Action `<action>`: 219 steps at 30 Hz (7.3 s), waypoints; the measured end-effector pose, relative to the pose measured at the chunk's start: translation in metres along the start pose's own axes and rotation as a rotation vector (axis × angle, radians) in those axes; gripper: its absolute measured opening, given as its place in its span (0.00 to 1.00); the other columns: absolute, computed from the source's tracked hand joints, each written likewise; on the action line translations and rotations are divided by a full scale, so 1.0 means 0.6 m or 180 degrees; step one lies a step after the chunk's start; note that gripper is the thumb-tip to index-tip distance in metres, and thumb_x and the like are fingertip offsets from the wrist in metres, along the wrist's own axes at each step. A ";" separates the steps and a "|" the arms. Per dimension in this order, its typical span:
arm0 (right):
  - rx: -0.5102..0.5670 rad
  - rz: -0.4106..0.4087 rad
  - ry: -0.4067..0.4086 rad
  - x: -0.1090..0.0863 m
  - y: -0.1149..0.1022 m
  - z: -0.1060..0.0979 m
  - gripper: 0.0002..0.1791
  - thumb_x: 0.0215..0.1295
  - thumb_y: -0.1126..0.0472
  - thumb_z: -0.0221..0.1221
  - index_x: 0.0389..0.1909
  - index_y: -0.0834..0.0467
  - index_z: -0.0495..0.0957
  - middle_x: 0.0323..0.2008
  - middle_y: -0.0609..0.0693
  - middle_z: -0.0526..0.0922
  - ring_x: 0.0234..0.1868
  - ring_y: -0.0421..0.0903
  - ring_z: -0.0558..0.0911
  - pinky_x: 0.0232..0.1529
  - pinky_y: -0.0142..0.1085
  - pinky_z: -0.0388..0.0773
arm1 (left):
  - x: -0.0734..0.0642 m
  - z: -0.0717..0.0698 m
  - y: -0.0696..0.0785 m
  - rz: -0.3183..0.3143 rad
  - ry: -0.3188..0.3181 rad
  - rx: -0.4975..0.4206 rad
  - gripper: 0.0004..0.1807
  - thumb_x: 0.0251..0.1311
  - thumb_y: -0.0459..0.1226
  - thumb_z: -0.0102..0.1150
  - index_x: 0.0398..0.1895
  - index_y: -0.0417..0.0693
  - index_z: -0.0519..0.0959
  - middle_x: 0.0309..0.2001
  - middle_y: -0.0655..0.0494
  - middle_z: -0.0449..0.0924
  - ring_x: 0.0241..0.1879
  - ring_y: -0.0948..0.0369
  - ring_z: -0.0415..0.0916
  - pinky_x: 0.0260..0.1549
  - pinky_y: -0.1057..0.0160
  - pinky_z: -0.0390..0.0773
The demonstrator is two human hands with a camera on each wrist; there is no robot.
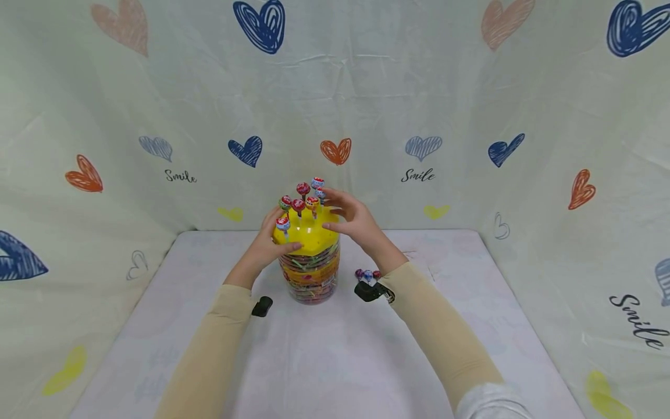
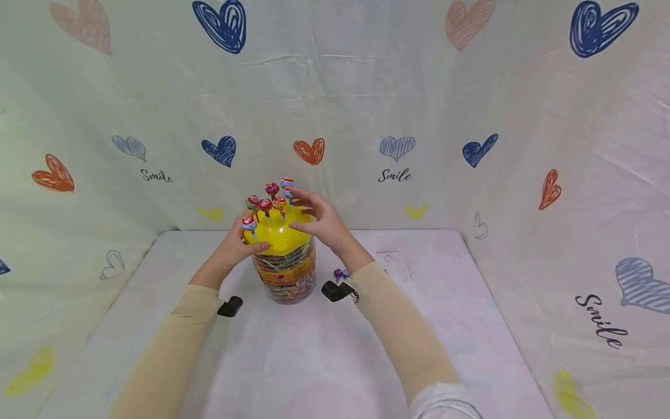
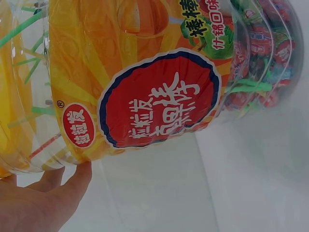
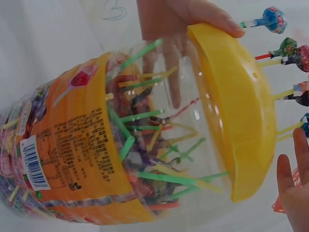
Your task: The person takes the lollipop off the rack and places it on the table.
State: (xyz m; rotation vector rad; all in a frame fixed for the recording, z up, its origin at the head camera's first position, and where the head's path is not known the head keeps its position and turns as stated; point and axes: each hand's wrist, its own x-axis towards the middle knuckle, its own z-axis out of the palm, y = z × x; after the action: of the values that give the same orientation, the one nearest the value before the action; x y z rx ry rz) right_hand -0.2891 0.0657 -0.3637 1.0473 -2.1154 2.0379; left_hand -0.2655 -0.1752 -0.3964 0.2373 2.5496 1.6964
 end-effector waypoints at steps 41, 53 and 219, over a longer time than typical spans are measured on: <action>0.0745 0.1364 0.0874 -0.240 0.172 0.013 0.32 0.55 0.79 0.63 0.62 0.60 0.71 0.49 0.57 0.74 0.43 0.46 0.80 0.44 0.39 0.83 | 0.004 -0.001 -0.003 0.0082 0.0021 0.0017 0.53 0.57 0.38 0.69 0.79 0.58 0.44 0.78 0.54 0.28 0.74 0.46 0.42 0.68 0.47 0.57; 0.0437 0.1717 0.0787 -0.278 0.221 0.003 0.33 0.53 0.80 0.63 0.63 0.68 0.69 0.55 0.63 0.74 0.39 0.48 0.83 0.40 0.38 0.83 | 0.004 0.001 -0.004 0.0115 0.0021 0.0040 0.52 0.58 0.38 0.68 0.78 0.59 0.45 0.78 0.54 0.28 0.74 0.46 0.42 0.68 0.47 0.57; 0.0787 0.0337 0.0677 -0.122 0.044 -0.012 0.33 0.59 0.78 0.61 0.64 0.57 0.67 0.59 0.58 0.72 0.53 0.55 0.77 0.51 0.40 0.79 | 0.004 -0.001 -0.007 0.0172 -0.0003 -0.0047 0.51 0.59 0.37 0.68 0.78 0.57 0.45 0.77 0.54 0.29 0.73 0.46 0.45 0.68 0.47 0.57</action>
State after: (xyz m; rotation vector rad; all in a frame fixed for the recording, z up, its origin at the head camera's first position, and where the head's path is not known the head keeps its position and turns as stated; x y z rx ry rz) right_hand -0.2479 0.1025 -0.4190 0.7110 -1.8899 2.3873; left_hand -0.2680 -0.1768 -0.4000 0.3089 2.5515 1.7323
